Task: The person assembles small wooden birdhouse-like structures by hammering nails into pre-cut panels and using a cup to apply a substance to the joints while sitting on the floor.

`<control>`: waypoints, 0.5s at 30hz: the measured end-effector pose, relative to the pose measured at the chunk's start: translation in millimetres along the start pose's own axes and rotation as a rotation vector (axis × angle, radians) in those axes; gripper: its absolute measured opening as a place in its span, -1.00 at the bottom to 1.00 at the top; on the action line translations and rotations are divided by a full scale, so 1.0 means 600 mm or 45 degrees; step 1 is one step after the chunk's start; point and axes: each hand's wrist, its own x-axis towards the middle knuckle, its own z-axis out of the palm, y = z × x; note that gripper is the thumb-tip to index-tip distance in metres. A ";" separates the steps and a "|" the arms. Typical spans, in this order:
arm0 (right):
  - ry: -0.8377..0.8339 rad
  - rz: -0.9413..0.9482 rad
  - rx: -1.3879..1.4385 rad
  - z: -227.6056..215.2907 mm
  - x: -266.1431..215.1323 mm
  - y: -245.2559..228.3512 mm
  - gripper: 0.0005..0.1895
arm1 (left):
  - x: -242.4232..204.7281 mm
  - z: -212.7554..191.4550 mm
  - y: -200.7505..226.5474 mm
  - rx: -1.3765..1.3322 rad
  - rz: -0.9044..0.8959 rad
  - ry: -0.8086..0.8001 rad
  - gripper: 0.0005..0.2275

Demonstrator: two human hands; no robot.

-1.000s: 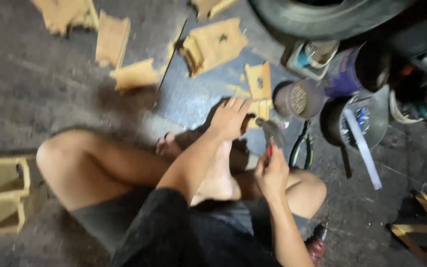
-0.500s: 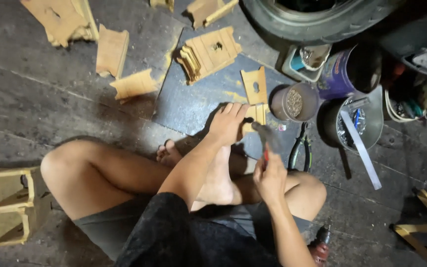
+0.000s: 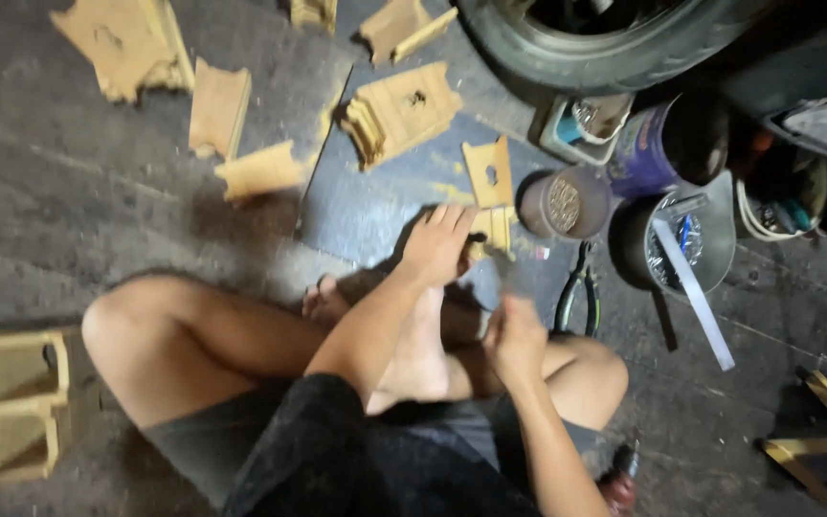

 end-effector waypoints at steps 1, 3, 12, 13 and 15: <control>0.033 0.005 0.005 -0.026 0.011 -0.021 -0.83 | 0.000 0.007 0.004 0.020 0.023 0.015 -0.21; -0.134 0.087 0.063 -0.079 0.015 -0.063 -0.53 | -0.018 0.026 0.012 -0.089 -0.075 -0.187 -0.13; -0.177 0.235 0.329 -0.086 0.019 -0.072 -0.43 | 0.006 0.015 0.001 -0.049 -0.068 -0.149 -0.16; -0.151 0.235 0.329 -0.098 0.020 -0.071 -0.43 | 0.011 0.019 -0.004 -0.038 -0.051 -0.134 -0.16; -0.142 0.523 0.610 -0.128 0.010 -0.073 -0.24 | 0.009 0.025 -0.009 -0.159 -0.030 -0.080 -0.11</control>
